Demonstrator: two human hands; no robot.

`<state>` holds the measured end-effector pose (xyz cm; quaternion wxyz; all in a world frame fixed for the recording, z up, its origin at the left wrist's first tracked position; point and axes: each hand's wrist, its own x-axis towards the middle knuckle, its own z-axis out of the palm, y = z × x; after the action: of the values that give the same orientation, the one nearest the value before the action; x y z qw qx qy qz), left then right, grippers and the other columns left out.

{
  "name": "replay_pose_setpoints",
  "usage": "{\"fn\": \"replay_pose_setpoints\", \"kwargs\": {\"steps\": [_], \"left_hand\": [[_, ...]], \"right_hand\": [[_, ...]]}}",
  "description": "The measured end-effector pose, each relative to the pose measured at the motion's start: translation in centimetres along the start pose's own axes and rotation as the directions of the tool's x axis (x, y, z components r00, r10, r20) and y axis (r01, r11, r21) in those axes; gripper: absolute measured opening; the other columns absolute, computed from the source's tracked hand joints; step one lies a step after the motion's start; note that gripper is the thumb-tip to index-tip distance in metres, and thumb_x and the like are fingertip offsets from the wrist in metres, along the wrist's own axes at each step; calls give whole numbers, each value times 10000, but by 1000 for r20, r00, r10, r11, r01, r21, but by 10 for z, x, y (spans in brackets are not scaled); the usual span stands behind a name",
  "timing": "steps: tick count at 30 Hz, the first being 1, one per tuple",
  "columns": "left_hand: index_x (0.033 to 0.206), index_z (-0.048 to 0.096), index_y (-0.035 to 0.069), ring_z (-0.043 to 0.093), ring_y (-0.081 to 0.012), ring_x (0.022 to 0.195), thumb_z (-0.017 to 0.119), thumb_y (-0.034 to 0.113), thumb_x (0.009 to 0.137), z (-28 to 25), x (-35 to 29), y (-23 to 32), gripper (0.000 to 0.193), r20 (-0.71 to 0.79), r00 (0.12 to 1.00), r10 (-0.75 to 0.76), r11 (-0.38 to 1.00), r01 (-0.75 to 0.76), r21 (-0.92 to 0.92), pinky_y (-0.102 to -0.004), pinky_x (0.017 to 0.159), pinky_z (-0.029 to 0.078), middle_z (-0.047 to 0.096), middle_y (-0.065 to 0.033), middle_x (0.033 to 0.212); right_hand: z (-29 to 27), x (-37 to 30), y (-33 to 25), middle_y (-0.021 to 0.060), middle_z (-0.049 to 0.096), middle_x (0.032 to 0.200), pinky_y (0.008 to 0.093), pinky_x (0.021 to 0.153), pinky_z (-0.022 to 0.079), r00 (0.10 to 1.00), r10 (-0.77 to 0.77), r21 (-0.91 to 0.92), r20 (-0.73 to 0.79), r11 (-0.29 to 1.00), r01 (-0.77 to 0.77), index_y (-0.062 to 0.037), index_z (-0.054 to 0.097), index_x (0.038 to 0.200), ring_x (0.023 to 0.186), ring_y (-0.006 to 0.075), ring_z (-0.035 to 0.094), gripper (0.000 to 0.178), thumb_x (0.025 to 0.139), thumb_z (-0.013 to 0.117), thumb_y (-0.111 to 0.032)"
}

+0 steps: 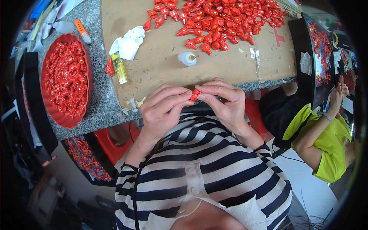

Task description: The person assembles plastic toy pieces by applying glue to the components with a glue bottle and pressing the parts together by hand.

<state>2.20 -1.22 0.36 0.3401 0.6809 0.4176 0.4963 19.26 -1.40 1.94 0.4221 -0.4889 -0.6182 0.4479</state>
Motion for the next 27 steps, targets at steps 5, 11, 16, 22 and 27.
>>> {"fn": "replay_pose_setpoints", "kwargs": {"steps": [5, 11, 16, 22, 27], "left_hand": [[786, 655, -12, 609, -227, 684, 701, -101, 553, -1, -1, -3, 254, 3, 997, 81, 997, -81, 21, -287, 578, 495, 627, -105, 788], [784, 654, -14, 610, -228, 685, 687, -115, 554, -3, 1, -2, 254, 10, 996, 84, 996, -84, 8, -284, 579, 496, 628, -108, 786], [788, 655, -18, 611, -232, 686, 678, -114, 564, -3, 1, -2, 245, 25, 999, 33, 999, -33, 27, -280, 587, 496, 629, -112, 782], [786, 660, -12, 614, -227, 690, 679, -94, 581, -4, 2, -1, 222, 21, 1000, -9, 999, 8, 36, -281, 598, 495, 634, -117, 777], [783, 660, -7, 615, -222, 692, 692, -70, 599, -5, 4, 0, 197, 28, 999, -47, 999, 46, 17, -277, 599, 492, 638, -115, 775]], "right_hand": [[3, -2, 2, 118, 640, 769, 252, 638, 463, 999, -34, -7, -12, 999, 34, 20, 660, 870, 703, 177, 597, 186, 686, 678, 29], [4, -2, 3, 113, 641, 772, 273, 636, 473, 991, -132, -60, -30, 990, 130, -2, 656, 870, 705, 200, 607, 184, 688, 663, 29], [6, -1, 4, 112, 642, 775, 270, 633, 477, 998, -58, -41, -35, 998, 57, 1, 657, 861, 708, 195, 609, 164, 699, 660, 29], [8, 0, 8, 110, 643, 776, 269, 637, 478, 997, -59, -11, -42, 998, 58, -6, 659, 862, 719, 190, 612, 160, 705, 663, 20], [7, 3, 8, 111, 642, 780, 270, 639, 477, 998, -55, -3, -35, 998, 55, -2, 657, 866, 720, 190, 610, 158, 708, 664, 9]]}}
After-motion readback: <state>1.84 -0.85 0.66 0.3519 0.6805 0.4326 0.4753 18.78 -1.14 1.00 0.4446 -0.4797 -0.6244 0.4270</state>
